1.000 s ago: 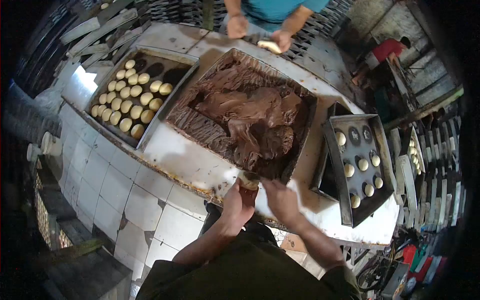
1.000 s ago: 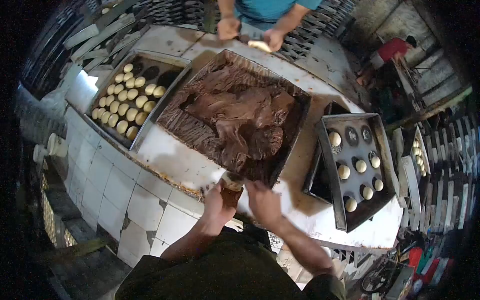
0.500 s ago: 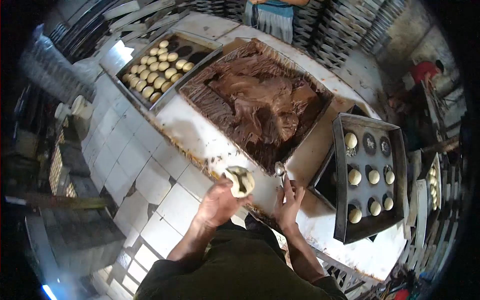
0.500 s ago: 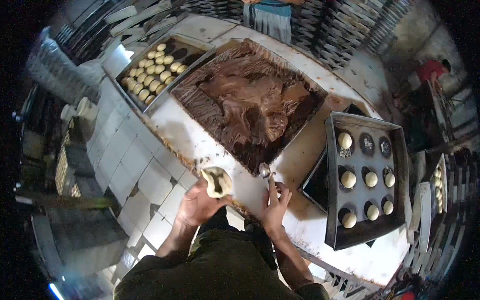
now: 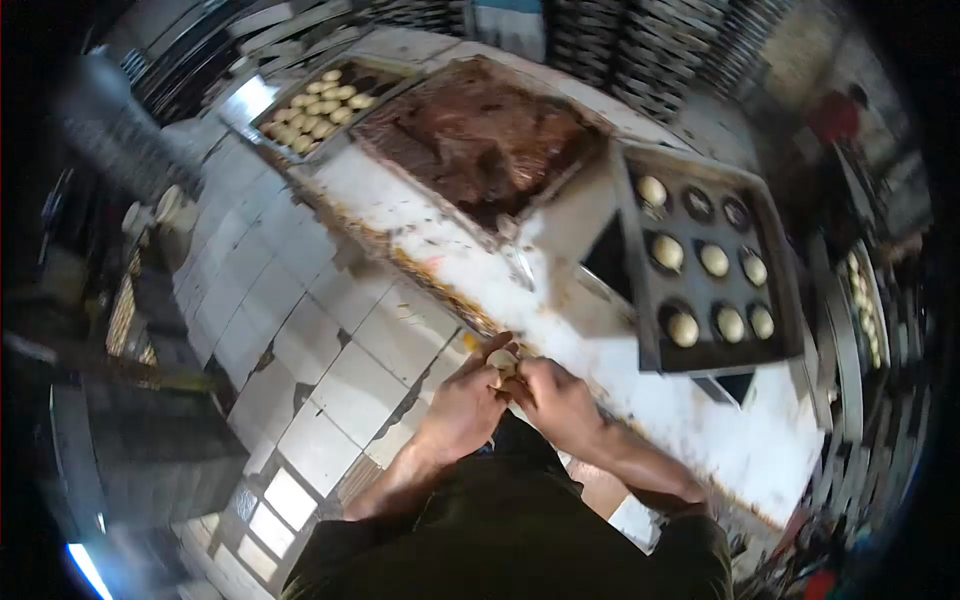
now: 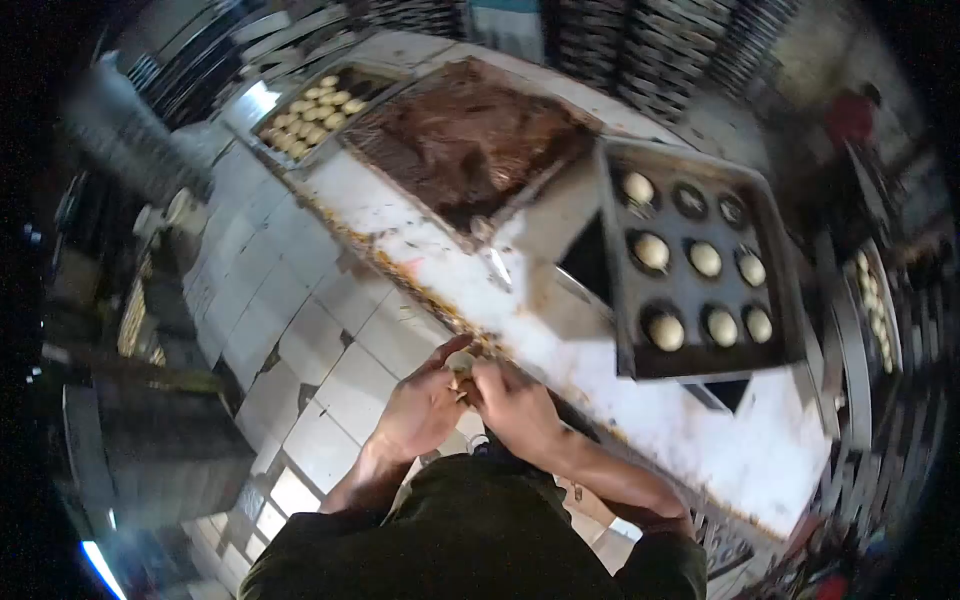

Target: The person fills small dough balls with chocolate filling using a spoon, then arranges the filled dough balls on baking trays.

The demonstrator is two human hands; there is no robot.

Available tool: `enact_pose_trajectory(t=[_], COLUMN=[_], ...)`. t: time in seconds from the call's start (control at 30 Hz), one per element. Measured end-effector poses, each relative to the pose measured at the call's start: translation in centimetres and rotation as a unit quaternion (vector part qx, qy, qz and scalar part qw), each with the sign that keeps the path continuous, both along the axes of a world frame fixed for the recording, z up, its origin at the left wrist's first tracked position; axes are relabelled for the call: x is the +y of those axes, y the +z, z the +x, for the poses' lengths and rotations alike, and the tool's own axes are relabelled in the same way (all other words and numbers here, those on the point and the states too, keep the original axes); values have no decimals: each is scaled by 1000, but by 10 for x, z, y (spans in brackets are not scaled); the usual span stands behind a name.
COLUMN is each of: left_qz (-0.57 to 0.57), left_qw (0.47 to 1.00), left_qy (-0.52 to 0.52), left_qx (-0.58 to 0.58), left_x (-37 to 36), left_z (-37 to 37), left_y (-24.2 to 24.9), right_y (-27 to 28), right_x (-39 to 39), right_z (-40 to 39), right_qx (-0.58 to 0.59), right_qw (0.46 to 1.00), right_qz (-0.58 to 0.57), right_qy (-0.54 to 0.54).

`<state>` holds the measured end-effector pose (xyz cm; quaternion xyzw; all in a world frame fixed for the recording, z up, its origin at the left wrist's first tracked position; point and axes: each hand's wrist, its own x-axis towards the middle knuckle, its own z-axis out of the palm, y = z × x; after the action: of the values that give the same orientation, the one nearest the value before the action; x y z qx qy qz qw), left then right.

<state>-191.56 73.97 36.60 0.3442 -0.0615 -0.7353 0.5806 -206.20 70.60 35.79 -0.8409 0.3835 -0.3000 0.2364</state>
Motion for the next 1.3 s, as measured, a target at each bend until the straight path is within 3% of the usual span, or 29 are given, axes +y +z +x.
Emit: enact_pose_trajectory(t=[0.03,0.07,0.1,0.13,0.17,0.2,0.23,0.27,0.33,0.37,0.43,0.47,0.57,0.6,0.63,0.67,0.7,0.77,0.8,0.83,0.93,0.97,1.03,1.1,1.17,1.3], left_qz=[-61,-69,-71,-98,-124,-95,-105,-107,-58,-59,-57,-76,-257,-401,-529,-529,-583,-582,-563,-540,-466,-418,-393,-360,-358,-333], left_qw=[994,966,965,952,935,954,949,971,994,993,994,991,943,852,716,703,578,445,495,559,690,718,692,708,733,779], left_qy=[-76,-128,-148,-208,-266,-237,-251,-180,-88,-102,-66,-96,-117,-102,-80,-190,-258,-295,-324,-288,-216,-199,-176,-189,-192,-236], left_qx=[-56,-213,-203,-201,-201,-158,-161,-119,-6,-5,-65,-59,-174,-321,-449,-436,-510,-613,-576,-560,-510,-519,-579,-578,-546,-476], left_x=[9,20,26,28,31,37,37,37,36,35,32,33,31,21,11,7,0,9,10,13,12,14,17,22,22,5], left_z=[-8,-12,-17,-23,-32,-48,-68,-90,-135,-160,-216,-247,-366,-407,-443,-479,-506,-519,-513,-502,-439,-415,-368,-332,-308,-283], left_y=[-1,-1,-3,-4,-4,3,3,-1,-5,-8,-15,-16,-38,-49,-63,-75,-109,-102,-96,-74,-69,-63,-53,-37,-33,-18], right_y=[19,34,44,46,38,34,31,36,24,8,-8,-17,-38,-77,-81,-89,-87,-90,-90,-91,-115,-117,-103,-156,-94,-119], right_x=[5,2,1,7,18,31,46,60,90,103,128,140,165,170,172,170,159,128,109,90,91,102,130,138,88,52], right_z=[-15,-31,-48,-65,-81,-93,-105,-112,-126,-142,-181,-206,-309,-350,-390,-433,-465,-512,-515,-509,-461,-449,-461,-520,-512,-473], right_qx=[5,6,5,-47,-160,-201,-243,-188,0,85,95,79,62,-42,-67,40,21,-82,-156,-230,-58,28,56,11,181,97], right_qw=[983,978,968,927,900,893,883,950,991,979,972,967,937,914,876,846,806,780,786,787,938,965,972,962,897,871], right_qz=[183,200,219,359,402,404,400,242,-53,-96,-81,-61,-17,-31,-14,-57,-50,29,73,117,80,69,-70,132,6,74], right_qy=[-5,59,125,97,54,11,-30,-58,-122,-156,-201,-235,-342,-402,-478,-529,-590,-620,-593,-560,-331,-250,-219,-240,-403,-475])
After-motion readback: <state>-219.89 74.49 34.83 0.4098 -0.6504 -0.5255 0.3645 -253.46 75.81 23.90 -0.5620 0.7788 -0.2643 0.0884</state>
